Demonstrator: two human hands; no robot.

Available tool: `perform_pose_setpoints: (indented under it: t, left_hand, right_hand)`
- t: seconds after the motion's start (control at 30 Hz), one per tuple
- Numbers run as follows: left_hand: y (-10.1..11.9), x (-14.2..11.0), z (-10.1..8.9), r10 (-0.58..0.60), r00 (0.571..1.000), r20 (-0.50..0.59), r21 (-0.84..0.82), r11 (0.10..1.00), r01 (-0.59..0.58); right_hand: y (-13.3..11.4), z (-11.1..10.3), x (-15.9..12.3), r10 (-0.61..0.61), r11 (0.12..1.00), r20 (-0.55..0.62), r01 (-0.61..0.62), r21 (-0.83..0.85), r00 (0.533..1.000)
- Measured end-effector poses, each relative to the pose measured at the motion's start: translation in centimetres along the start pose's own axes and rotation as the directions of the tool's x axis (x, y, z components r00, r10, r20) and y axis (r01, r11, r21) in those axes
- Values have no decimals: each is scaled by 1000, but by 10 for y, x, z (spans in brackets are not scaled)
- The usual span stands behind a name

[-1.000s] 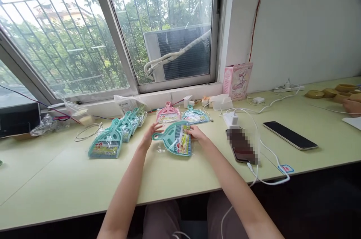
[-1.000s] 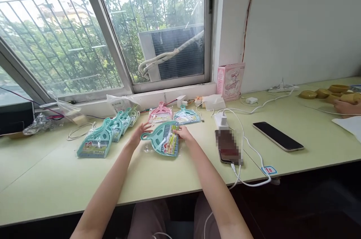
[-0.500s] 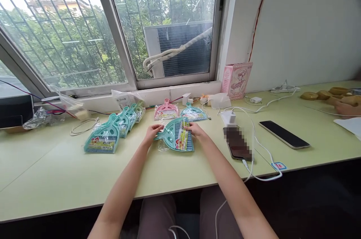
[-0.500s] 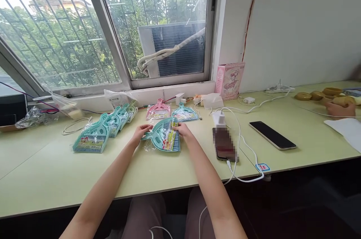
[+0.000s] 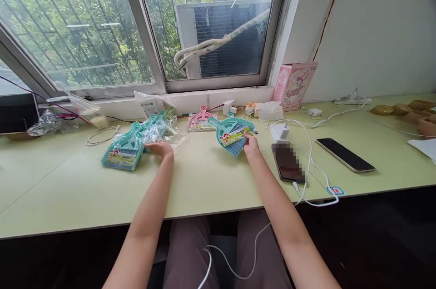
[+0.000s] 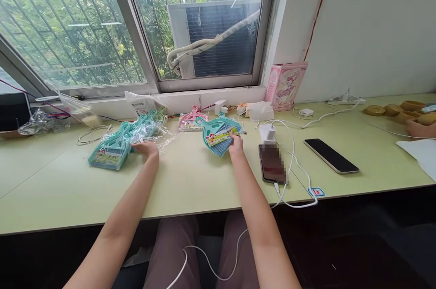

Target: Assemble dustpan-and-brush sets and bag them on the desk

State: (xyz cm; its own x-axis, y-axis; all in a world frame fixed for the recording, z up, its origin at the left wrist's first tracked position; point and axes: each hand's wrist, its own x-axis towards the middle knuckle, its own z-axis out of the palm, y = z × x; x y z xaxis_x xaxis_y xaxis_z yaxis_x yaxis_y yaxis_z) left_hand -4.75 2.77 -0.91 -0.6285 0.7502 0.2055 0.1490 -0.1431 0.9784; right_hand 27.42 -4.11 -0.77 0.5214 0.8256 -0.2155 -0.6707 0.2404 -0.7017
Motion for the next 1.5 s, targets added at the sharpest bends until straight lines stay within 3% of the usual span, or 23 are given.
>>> perform_pose_setpoints:
  t: [0.03, 0.1, 0.2, 0.27, 0.33, 0.43, 0.47, 0.53, 0.6, 0.67, 0.8, 0.83, 0.87, 1.0, 1.07, 1.1, 1.17, 1.23, 1.3, 1.33, 1.4, 1.43, 1.5]
  left_hand:
    - [3, -6, 3, 70, 992, -105, 99, 993, -59]
    - [13, -24, 10, 221, 963, -156, 217, 958, -185]
    - [29, -56, 17, 344, 936, -75, 177, 928, -327]
    - [36, -74, 20, 390, 913, 115, 37, 917, -397]
    - [37, -87, 24, 348, 851, 393, -172, 937, -304]
    - [30, -99, 35, 119, 677, 727, -265, 957, 116]
    - [27, -101, 39, 45, 630, 775, -237, 946, 223]
    - [20, -100, 43, -37, 591, 805, -196, 925, 325]
    - [15, -95, 43, -38, 587, 808, -203, 918, 339]
    - [13, -89, 41, -28, 556, 831, -197, 919, 341]
    - [12, -86, 39, -26, 409, 912, -114, 942, 316]
    - [13, -88, 40, -37, 413, 910, -102, 946, 309]
    - [13, -89, 41, -46, 454, 890, -106, 947, 303]
    - [14, -87, 47, -7, 790, 614, -270, 938, 218]
    - [16, -78, 45, 31, 869, 494, -349, 922, 166]
    - [17, -72, 43, 42, 881, 472, -380, 911, 160]
    - [21, -63, 38, 55, 880, 472, -427, 887, 174]
    - [27, -58, 33, 65, 872, 485, -461, 866, 192]
    - [32, -60, 32, 64, 852, 520, -467, 856, 221]
    - [34, -65, 33, 50, 834, 550, -456, 854, 250]
    - [34, -79, 38, -1, 786, 618, -399, 861, 315]
    - [34, -87, 40, -39, 759, 650, -351, 871, 345]
    - [30, -104, 45, -128, 710, 692, -225, 897, 380]
  right_hand:
    - [1, 1, -2, 3, 1000, 0, -3, 4, 1000]
    - [3, 5, -7, -14, 1000, 50, 14, -5, 999]
    - [5, 10, -18, -51, 998, 179, 55, -18, 983]
    - [7, 13, -23, -54, 998, 219, 56, -4, 974]
    - [10, 15, -26, -49, 999, 218, 48, 10, 975]
    - [15, 15, -23, -32, 999, 174, 38, -29, 984]
    - [17, 14, -22, -24, 998, 158, 33, -51, 987]
    - [20, 13, -19, -8, 996, 151, 21, -82, 989]
    - [23, 12, -17, 0, 997, 160, 12, -75, 987]
    - [26, 13, -18, 1, 999, 175, 8, -49, 985]
    - [30, 17, -22, 2, 999, 193, 7, -47, 981]
    - [30, 18, -21, 6, 998, 182, 6, -67, 983]
    - [28, 18, -20, 6, 996, 157, 8, -92, 988]
    - [10, 5, -4, -116, 960, -77, 92, -263, 990]
    - [-2, -6, 6, -225, 859, -122, 138, -492, 967]
    - [-6, -12, 9, -277, 748, -92, 155, -646, 956]
    - [-10, -21, 12, -376, 417, 38, 206, -885, 926]
    - [-9, -25, 8, -458, 107, 199, 276, -955, 866]
    - [-6, -21, -1, -540, -48, 334, 369, -928, 772]
    - [-5, -16, -7, -577, -62, 387, 433, -899, 719]
    - [-5, -4, -20, -622, 33, 450, 596, -802, 641]
    - [-5, 2, -26, -617, 138, 466, 670, -729, 634]
    - [-5, 13, -35, -549, 391, 487, 724, -569, 679]
